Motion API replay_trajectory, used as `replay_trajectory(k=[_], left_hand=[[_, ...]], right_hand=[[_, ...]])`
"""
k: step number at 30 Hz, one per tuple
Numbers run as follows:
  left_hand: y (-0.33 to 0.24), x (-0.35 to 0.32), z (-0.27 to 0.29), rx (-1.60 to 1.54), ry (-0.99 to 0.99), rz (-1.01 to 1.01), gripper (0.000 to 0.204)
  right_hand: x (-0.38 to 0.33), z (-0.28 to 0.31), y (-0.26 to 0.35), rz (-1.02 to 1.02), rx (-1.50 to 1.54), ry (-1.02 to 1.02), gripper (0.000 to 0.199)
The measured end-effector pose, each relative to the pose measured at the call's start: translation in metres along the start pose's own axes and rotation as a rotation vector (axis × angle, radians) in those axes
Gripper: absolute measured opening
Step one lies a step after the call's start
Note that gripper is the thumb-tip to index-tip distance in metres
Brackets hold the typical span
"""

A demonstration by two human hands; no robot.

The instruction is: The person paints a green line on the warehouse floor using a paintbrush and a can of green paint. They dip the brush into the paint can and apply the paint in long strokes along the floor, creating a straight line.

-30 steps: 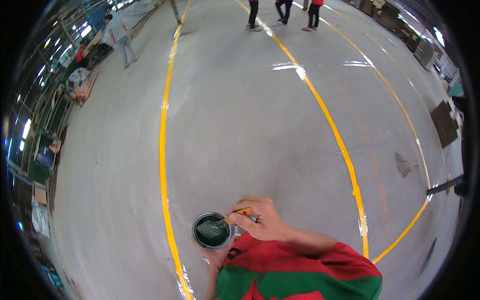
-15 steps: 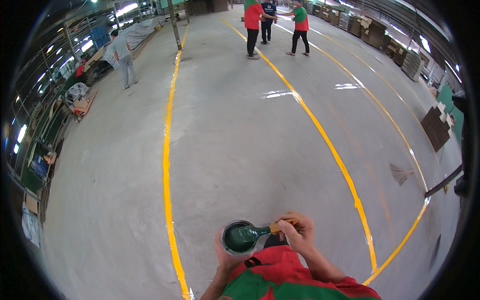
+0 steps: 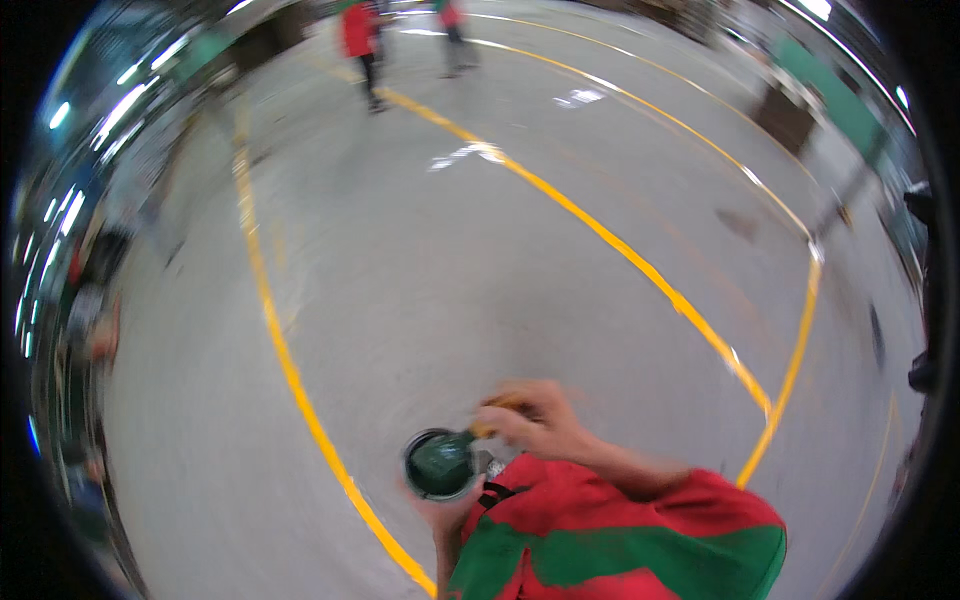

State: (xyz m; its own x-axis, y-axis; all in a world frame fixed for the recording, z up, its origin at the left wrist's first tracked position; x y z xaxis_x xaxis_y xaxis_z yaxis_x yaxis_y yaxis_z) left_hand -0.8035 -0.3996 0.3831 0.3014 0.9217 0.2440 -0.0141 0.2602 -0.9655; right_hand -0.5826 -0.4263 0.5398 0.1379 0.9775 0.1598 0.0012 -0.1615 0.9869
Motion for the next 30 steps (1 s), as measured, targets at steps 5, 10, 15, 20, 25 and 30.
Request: replay_trajectory(k=[5,10,15,20,25,30], left_hand=[[-0.016,0.009,0.001,0.034,0.120,0.057,0.108],[-0.026,0.010,-0.014,0.215,0.210,0.000,0.101],[-0.023,0.002,-0.027,0.062,0.111,0.055,0.093],[-0.018,0.003,-0.032,0.062,0.257,0.142,0.091],[-0.022,-0.001,-0.029,0.118,0.184,0.064,0.092],[-0.038,-0.007,-0.035,0.122,0.094,0.021,0.091]], right_hand=[[-0.004,0.001,0.002,0.208,-0.089,-0.076,0.021],[-0.019,0.013,-0.006,0.202,-0.030,-0.136,0.021],[-0.027,0.018,-0.006,0.179,-0.074,-0.131,0.020],[-0.028,0.019,-0.003,0.154,-0.058,-0.107,0.020],[-0.030,0.018,-0.002,0.161,-0.063,-0.094,0.019],[-0.030,0.018,-0.004,0.165,-0.039,-0.100,0.020]])
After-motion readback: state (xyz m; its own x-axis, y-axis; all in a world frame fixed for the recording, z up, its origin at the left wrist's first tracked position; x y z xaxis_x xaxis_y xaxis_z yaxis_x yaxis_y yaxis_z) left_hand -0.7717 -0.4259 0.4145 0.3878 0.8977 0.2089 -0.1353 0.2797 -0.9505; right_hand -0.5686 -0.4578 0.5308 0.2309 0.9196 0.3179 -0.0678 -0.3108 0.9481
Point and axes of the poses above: each hand's wrist, its own x-axis towards the middle knuckle, its own z-axis out of the back of the hand, y = z × x, the point moved 5 cm from there along x, towards the middle knuckle, and after that the axes turned 8 degrees about y, right-handed, at the moved point
